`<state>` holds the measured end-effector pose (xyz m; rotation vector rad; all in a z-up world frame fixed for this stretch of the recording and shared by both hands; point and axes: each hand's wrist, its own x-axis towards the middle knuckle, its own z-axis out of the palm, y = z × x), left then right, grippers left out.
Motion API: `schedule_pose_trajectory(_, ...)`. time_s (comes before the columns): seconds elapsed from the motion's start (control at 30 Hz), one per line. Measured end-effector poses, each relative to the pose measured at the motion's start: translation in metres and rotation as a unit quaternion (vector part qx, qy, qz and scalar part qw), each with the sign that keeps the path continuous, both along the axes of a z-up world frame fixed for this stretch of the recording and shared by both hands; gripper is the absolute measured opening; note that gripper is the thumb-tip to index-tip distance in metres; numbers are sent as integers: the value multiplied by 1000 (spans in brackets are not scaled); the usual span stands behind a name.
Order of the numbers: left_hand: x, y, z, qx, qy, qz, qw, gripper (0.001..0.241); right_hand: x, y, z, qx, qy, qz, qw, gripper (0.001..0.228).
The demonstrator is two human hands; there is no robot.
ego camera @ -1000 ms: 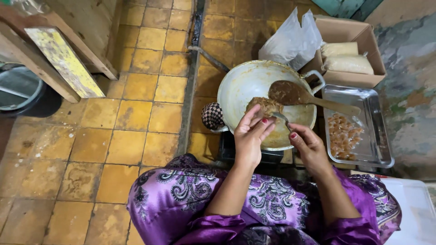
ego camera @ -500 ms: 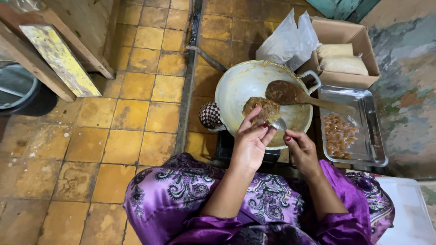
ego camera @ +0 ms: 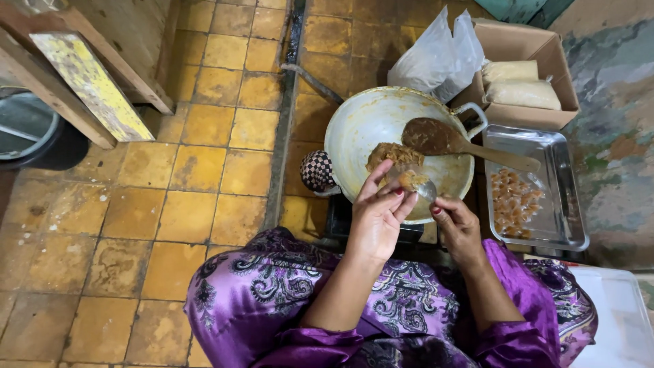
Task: Scooping paste from a pan and rolling it into small balls by hand
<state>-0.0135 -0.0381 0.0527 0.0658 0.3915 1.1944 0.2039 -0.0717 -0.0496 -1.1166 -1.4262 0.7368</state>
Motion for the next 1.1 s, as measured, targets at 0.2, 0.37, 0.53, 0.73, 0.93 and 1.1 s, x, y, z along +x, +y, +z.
schedule_pose_trajectory(0.2,0,3,-4,-1,0,16,1000,60,-2,-1,14,2,-36,-25,999,28)
schedule_pose_trajectory(0.37,5,11,-14,1,48,54,997,61,-2,-1,37,3,-58,-60,996,31)
schedule_pose_trajectory(0.53,8,15,-16,9,136,93,986,62,21,2,34,10,-93,-95,991,34)
schedule_pose_trajectory(0.73,11,12,-13,41,214,105,970,63,9,3,45,25,-164,-44,985,39)
schedule_pose_trajectory(0.93,13,13,-23,10,205,113,972,60,26,34,19,-120,-139,-113,976,42)
schedule_pose_trajectory(1.1,18,18,-30,0,150,117,982,44,74,70,-125,-232,-594,-89,765,22)
